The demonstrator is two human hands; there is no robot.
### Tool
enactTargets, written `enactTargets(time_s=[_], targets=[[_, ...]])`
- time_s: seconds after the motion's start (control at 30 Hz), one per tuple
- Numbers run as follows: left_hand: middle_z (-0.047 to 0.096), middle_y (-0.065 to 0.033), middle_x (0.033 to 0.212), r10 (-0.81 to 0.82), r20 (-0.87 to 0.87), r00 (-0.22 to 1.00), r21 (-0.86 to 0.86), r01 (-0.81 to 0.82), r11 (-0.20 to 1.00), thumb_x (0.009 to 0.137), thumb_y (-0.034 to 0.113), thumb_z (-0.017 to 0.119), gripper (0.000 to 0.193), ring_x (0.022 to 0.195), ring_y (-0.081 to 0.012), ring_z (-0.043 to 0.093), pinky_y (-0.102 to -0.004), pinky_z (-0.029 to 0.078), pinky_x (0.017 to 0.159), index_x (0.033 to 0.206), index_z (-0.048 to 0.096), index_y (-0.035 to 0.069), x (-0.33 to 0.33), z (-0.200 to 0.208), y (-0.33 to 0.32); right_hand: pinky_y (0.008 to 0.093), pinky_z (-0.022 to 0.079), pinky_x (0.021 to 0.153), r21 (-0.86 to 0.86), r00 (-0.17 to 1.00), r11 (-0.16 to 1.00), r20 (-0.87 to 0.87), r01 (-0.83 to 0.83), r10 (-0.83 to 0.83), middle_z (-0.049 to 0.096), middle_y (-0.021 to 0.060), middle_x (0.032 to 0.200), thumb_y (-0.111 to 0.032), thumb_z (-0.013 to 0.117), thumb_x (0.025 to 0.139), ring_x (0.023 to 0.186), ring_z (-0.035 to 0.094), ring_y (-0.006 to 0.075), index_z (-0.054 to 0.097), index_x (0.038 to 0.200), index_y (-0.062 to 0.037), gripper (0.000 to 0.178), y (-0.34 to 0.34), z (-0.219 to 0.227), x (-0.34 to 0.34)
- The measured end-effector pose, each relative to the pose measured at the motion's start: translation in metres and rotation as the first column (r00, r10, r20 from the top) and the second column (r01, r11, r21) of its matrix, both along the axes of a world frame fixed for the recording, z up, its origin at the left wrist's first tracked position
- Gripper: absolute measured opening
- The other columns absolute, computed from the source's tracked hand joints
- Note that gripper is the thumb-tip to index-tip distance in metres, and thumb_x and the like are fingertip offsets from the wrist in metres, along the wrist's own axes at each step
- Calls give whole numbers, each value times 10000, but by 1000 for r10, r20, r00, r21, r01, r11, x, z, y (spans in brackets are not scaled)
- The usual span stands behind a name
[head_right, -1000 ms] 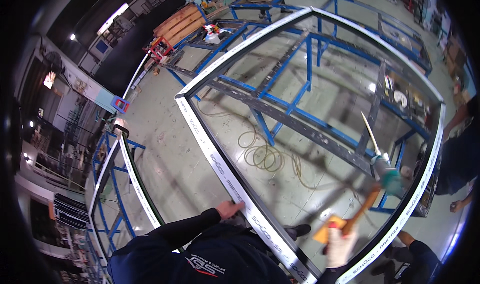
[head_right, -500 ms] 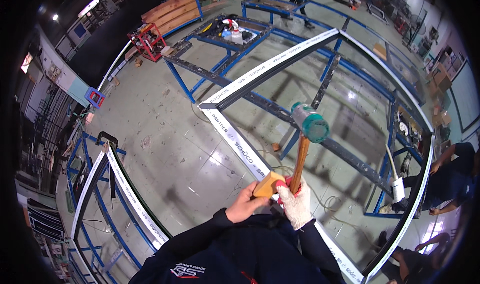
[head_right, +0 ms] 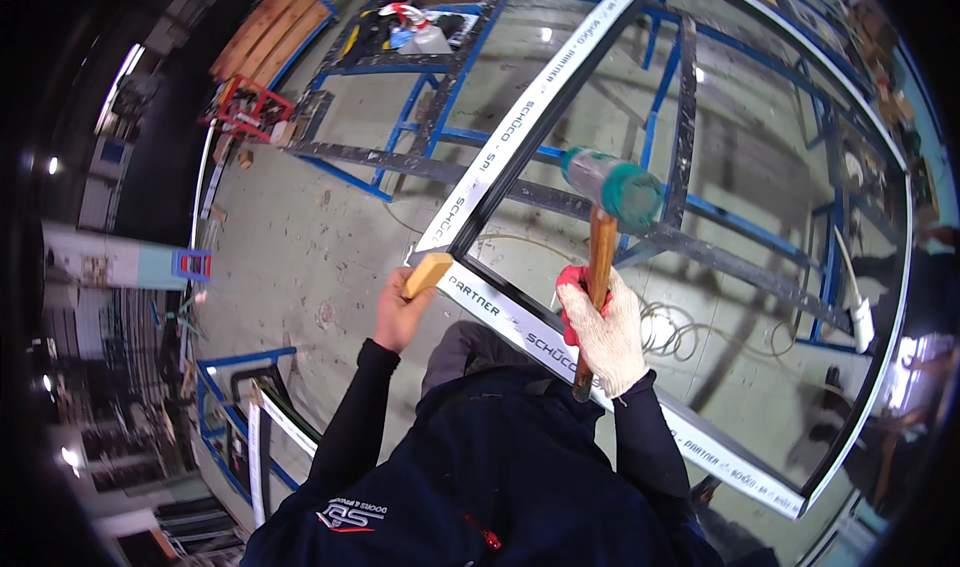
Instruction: The person is assembling a large white window or door frame by aligning corner joints and using a hammer with a block to secure the parts.
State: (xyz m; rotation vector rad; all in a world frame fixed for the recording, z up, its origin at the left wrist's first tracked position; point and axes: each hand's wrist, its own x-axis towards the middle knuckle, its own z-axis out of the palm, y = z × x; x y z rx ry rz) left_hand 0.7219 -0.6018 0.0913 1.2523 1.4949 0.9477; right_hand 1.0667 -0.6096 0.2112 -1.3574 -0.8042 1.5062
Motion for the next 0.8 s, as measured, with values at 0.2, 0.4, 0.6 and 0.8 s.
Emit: enactTargets(time_s=[0.2,0.4,0.6,0.8], targets=[[639,-180,1062,-296,-381,876,-87,285,955,924,132,719,437,972,-269,656,-386,529,874,1254,498,-53,-78,-41,127,299,492,620,-32,920,991,378,127,-106,654,44,746,-165,735,964,658,571,92,663,1027,10,200,31,-25,-35],[481,-238,1368,-652,-687,321,-90,853,514,924,208,742,731,1256,-414,476,-491,380,1101,1522,388,-20,-74,-51,215,285,465,567,-338,814,754,389,562,-432,587,25,683,-178,740,967,614,539,76,655,1012,16,216,-4,-61,-146],[435,-232,1378,-834,-551,-22,-242,961,134,797,352,883,1020,1261,-421,460,-511,363,1098,1599,328,54,-70,-41,250,262,475,583,-450,541,354,405,820,-738,629,2,743,-151,741,969,639,553,51,680,1089,16,214,-20,-52,-293],[330,-193,1615,-661,-646,-382,-95,899,-427,661,358,953,1204,1525,-428,256,-555,257,1216,1627,293,78,-46,-33,310,268,512,631,-330,231,87,427,940,-874,695,28,855,-133,733,972,684,585,59,675,1251,15,321,-11,-51,-370]])
